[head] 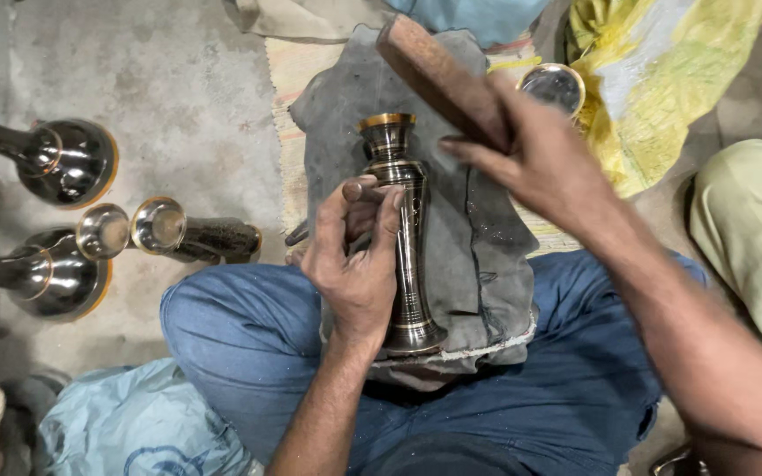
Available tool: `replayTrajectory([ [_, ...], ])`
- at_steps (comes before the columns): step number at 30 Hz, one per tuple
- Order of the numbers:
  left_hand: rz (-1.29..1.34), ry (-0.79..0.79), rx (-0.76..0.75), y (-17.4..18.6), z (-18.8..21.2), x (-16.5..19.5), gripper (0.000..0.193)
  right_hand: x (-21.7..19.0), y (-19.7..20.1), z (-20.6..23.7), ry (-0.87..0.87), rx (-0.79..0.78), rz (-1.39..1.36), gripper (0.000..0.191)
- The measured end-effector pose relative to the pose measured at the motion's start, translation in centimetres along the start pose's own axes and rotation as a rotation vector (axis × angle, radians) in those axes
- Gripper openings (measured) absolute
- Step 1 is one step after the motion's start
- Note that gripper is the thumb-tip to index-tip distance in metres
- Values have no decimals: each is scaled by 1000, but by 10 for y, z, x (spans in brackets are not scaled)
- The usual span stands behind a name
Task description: The person uses a metal chisel and a wooden mallet to engrave a decorative pattern onto a polished metal vase. They repeatedly strike the chisel against the vase's surface while rotating it to work on different sections.
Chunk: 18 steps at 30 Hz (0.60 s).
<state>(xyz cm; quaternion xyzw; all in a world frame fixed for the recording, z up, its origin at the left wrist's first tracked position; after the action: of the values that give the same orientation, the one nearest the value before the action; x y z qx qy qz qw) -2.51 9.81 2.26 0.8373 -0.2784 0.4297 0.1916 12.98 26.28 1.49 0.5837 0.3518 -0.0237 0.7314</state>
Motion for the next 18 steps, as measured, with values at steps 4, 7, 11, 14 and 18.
replayTrajectory([
  [4,26,103,35,6,4,-13,31,-63,63,39,672,437,197,47],
  [7,-107,9,54,11,5,-9,34,-85,85,60,833,508,415,47],
  [11,-40,120,83,15,15,-23,29,-106,103,70,873,592,684,37],
  [14,-214,-158,103,19,19,-5,26,-120,103,71,895,580,720,17],
  [18,-197,-65,102,26,19,-18,26,-136,95,75,934,639,951,10],
])
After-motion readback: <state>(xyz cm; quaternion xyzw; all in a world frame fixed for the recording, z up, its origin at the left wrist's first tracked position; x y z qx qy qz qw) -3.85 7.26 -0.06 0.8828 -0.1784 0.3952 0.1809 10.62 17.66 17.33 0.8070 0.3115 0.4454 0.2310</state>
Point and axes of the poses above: each hand's wrist, its own z-axis away from the middle knuckle, its own y-axis out of the back of the hand, x = y × z, the point moved 9 cm from there along -z, towards the middle knuckle, and after that the axes turned 5 degrees about x, right-handed, at the moved point
